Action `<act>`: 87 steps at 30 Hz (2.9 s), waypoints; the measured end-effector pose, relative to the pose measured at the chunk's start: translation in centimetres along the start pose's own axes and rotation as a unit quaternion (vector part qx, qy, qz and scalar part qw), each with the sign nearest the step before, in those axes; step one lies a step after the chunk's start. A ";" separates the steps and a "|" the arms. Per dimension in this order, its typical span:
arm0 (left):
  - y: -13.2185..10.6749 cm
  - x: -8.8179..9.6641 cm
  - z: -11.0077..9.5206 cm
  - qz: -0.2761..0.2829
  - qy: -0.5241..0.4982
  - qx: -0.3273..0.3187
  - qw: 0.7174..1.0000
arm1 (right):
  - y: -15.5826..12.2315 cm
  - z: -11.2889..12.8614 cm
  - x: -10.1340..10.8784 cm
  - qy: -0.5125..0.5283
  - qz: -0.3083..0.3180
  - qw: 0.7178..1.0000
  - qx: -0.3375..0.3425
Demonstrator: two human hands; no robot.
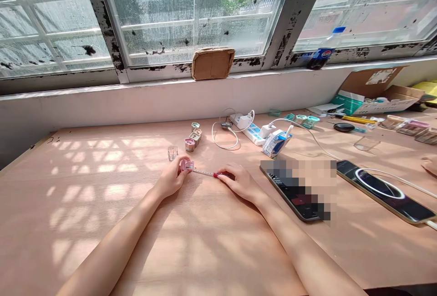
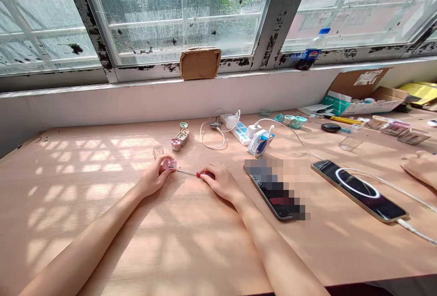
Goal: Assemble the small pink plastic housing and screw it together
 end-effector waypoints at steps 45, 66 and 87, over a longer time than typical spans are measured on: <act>0.0 -0.1 0.2 0.010 -0.025 0.004 1.000 | 0.0 0.0 -0.3 -0.021 0.001 1.000 0.012; -0.1 -0.2 0.4 0.011 -0.073 0.024 0.997 | 0.1 0.0 -0.4 -0.020 -0.008 1.000 0.008; 0.0 -0.4 0.8 0.001 -0.139 0.027 0.990 | 0.1 0.3 -0.2 -0.009 -0.007 1.000 0.002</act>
Point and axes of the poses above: each hand's wrist, its own y-axis towards the middle knuckle, its own x-axis out of the back of the hand, z = x × y, the point moved 2 cm from there along y, towards the middle knuckle, and after that the axes turned 7 degrees about -z, right-handed, at the moved point
